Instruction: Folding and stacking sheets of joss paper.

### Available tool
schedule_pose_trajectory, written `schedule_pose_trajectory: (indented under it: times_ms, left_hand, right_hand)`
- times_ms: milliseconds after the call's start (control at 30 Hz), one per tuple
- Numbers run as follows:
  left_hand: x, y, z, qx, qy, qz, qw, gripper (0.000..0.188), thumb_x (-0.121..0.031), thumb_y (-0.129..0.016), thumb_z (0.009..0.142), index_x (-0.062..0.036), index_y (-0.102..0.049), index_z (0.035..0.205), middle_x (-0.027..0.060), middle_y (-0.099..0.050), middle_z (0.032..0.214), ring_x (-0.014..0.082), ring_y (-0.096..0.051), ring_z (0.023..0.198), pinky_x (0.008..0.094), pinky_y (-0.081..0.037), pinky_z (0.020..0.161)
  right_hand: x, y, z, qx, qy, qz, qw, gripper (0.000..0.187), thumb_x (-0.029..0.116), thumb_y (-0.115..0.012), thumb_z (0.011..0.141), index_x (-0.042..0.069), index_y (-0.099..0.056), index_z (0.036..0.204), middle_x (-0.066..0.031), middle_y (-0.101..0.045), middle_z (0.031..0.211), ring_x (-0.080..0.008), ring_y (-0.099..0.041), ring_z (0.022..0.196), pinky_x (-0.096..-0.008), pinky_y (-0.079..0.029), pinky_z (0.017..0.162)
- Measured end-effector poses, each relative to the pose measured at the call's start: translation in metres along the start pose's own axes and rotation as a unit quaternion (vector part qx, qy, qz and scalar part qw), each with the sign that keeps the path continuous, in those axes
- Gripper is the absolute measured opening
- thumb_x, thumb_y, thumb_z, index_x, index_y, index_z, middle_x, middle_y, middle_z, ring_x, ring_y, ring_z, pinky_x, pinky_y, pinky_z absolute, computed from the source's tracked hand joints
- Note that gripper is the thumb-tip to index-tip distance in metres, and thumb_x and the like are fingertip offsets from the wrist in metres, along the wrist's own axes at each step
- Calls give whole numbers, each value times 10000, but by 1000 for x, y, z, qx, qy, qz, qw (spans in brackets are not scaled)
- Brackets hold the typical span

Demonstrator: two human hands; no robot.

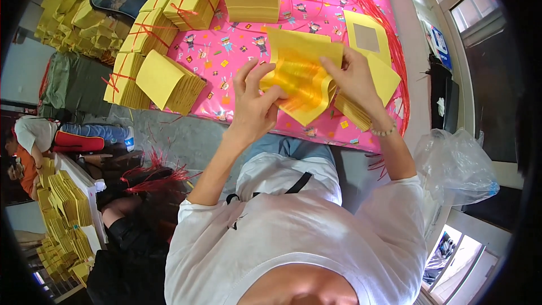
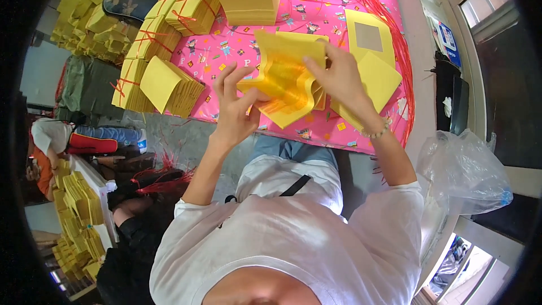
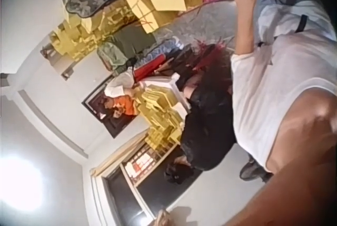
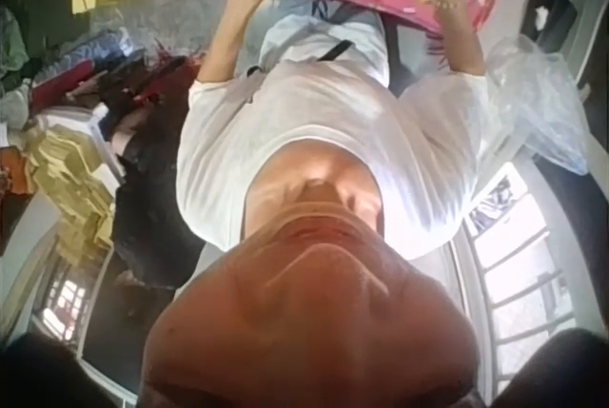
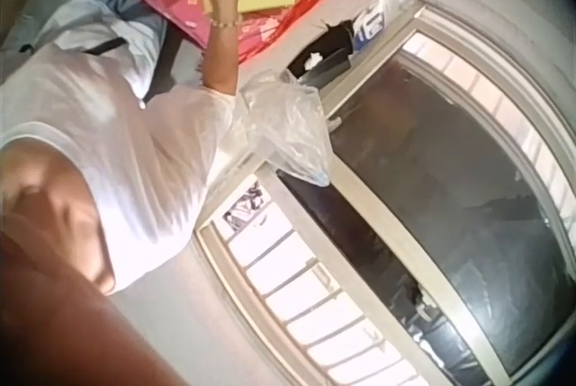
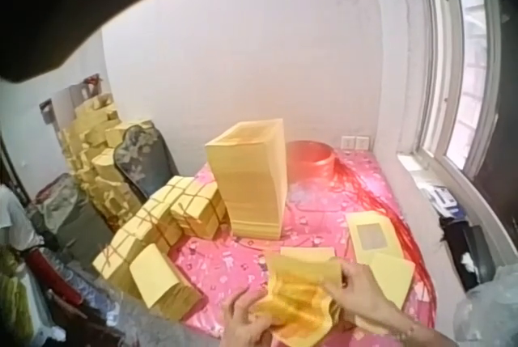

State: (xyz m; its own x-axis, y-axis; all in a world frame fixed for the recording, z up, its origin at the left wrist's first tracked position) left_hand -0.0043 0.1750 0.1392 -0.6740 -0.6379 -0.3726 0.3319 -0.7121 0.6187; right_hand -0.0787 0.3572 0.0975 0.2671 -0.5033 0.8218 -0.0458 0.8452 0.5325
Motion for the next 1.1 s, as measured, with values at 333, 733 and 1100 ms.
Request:
schedule_pose_trajectory:
  times_ms: [333, 733, 1100]
  left_hand:
    - [12, -43, -30, 239, -40, 22, 970, 228, 1, -593, 655, -50, -522, 865, 93, -552, 1140, 241, -581, 888, 364, -438, 833]
    - [24, -83, -49, 375, -114, -43, 919, 269, 36, -584, 643, 6, -527, 904, 171, -421, 1361, 332, -431, 1213, 391, -430, 914]
    - [27, -88, -36, 470, 22, -251, 846, 331, 74, -489, 677, -18, -473, 995, 148, -560, 944, 345, -550, 946, 424, -450, 761]
  right_hand:
    - [-66, -14, 4, -32, -224, 329, 917, 271, 181, -623, 870, 21, -552, 1077, -46, -651, 930, -112, -651, 738, -235, -545, 576]
    - [-67, -44, 1, 19, -229, 314, 921, 277, 147, -601, 880, 16, -556, 1120, -62, -649, 992, -122, -649, 818, -255, -545, 615]
    - [-42, -47, 0, 87, -118, 278, 949, 269, 124, -582, 899, 3, -557, 1138, -49, -620, 1087, -91, -565, 993, -267, -461, 869]
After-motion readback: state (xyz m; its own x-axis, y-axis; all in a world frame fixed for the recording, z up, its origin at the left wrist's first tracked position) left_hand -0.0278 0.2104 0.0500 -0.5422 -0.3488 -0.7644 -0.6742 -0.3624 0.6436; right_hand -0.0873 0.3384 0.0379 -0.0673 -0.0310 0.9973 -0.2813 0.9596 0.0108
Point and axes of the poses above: each hand's wrist, its own z-axis towards the middle knuckle, its own y-axis out of the back of the hand, x = y × z, the point moved 9 cm from there along z, towards the middle knuckle
